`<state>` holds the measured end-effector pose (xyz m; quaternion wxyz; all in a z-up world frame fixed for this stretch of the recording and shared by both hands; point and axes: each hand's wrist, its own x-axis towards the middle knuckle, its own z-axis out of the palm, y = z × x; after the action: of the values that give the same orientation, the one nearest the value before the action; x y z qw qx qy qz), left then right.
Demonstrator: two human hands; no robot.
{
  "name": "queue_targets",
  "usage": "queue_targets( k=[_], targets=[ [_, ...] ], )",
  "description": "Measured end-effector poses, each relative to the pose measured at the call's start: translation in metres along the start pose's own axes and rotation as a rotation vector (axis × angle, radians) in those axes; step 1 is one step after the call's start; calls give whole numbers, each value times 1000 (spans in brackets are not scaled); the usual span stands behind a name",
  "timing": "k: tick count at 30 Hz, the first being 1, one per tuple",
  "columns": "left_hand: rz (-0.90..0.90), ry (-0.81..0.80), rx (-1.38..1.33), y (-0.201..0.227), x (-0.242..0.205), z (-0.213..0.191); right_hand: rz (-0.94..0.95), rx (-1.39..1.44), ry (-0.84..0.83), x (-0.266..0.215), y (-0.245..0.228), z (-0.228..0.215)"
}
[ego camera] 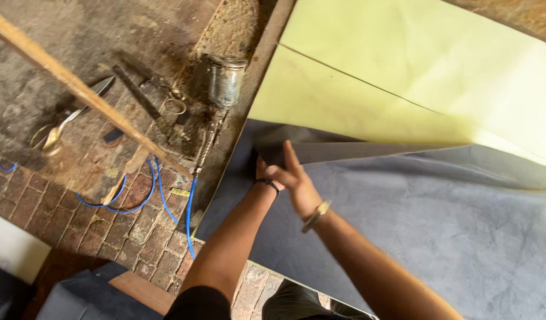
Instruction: The person smooths a dark fabric over a yellow foam sheet, cuts the foam with a knife, sprays adhesive on the foam, and adheres the fabric to the foam. The person repeats the process with another piece of foam and fabric.
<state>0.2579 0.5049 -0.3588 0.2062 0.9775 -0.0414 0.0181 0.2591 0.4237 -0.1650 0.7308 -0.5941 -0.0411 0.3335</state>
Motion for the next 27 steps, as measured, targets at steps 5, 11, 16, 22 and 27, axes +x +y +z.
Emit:
queue_targets(
  k=[5,11,16,22,27],
  targets=[
    [194,-213,19,68,-36,-13,16,-354,156,-16,12,45],
    [135,-238,-167,99,-42,-24,293,-360,-32,-44,30,23],
    [28,65,-526,119,-27,4,284,-228,-16,-51,26,-13],
    [-802,-29,-1479,164,23,50,266,-513,-341,-66,6,-41],
    [-709,146,-1768,146,27,49,-294,-731,-137,-91,2,-155]
  ],
)
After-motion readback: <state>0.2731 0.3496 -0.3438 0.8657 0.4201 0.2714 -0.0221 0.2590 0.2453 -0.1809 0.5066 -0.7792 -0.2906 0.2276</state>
